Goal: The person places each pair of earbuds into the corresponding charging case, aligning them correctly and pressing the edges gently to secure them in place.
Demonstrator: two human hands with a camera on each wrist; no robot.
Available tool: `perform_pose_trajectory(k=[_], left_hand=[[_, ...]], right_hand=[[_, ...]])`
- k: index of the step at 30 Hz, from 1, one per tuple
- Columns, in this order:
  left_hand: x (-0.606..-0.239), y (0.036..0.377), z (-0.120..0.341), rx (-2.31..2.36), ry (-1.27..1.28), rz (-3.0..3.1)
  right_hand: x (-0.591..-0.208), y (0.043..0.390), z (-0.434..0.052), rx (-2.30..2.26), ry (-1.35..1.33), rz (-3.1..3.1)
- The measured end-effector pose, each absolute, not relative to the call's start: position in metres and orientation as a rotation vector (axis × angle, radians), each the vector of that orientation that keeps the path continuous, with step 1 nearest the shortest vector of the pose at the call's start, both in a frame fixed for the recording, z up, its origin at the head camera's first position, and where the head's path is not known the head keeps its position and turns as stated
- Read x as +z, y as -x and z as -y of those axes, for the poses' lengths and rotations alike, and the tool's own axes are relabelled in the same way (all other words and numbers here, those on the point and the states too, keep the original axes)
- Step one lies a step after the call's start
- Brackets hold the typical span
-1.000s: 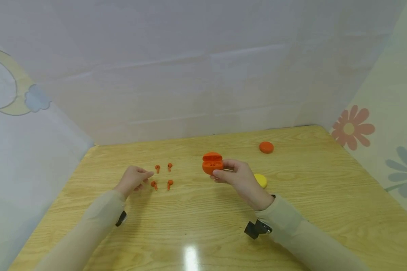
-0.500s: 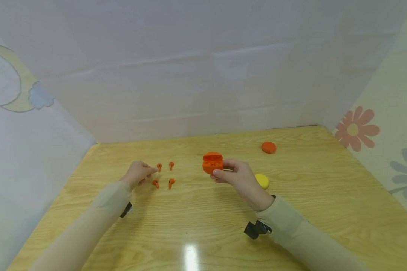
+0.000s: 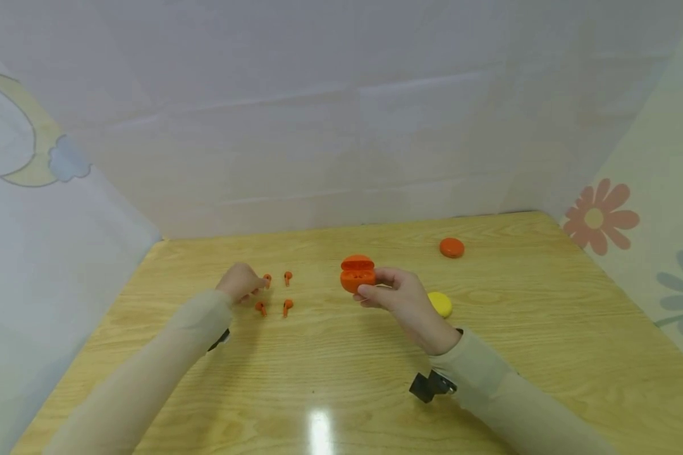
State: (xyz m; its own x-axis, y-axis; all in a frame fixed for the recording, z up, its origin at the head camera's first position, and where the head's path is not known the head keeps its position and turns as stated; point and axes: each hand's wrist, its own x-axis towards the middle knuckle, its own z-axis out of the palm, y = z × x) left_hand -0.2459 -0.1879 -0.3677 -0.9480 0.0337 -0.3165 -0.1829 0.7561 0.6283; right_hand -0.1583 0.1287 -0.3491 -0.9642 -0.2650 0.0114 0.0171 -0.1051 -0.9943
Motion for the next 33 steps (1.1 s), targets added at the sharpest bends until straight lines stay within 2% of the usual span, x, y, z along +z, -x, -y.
perform_pose_trajectory(k=[24,33], left_hand=[[-0.375,0.27,0.186,0.975,0.223,-2.582],[-0.374,0.268,0.183,0.974,0.267,-2.573]], right_hand=[[-0.349,0.161,-0.128,-2.171,0.263,-1.963],[-0.349,0.16,-0.128,-2.184,0.288,-1.959]])
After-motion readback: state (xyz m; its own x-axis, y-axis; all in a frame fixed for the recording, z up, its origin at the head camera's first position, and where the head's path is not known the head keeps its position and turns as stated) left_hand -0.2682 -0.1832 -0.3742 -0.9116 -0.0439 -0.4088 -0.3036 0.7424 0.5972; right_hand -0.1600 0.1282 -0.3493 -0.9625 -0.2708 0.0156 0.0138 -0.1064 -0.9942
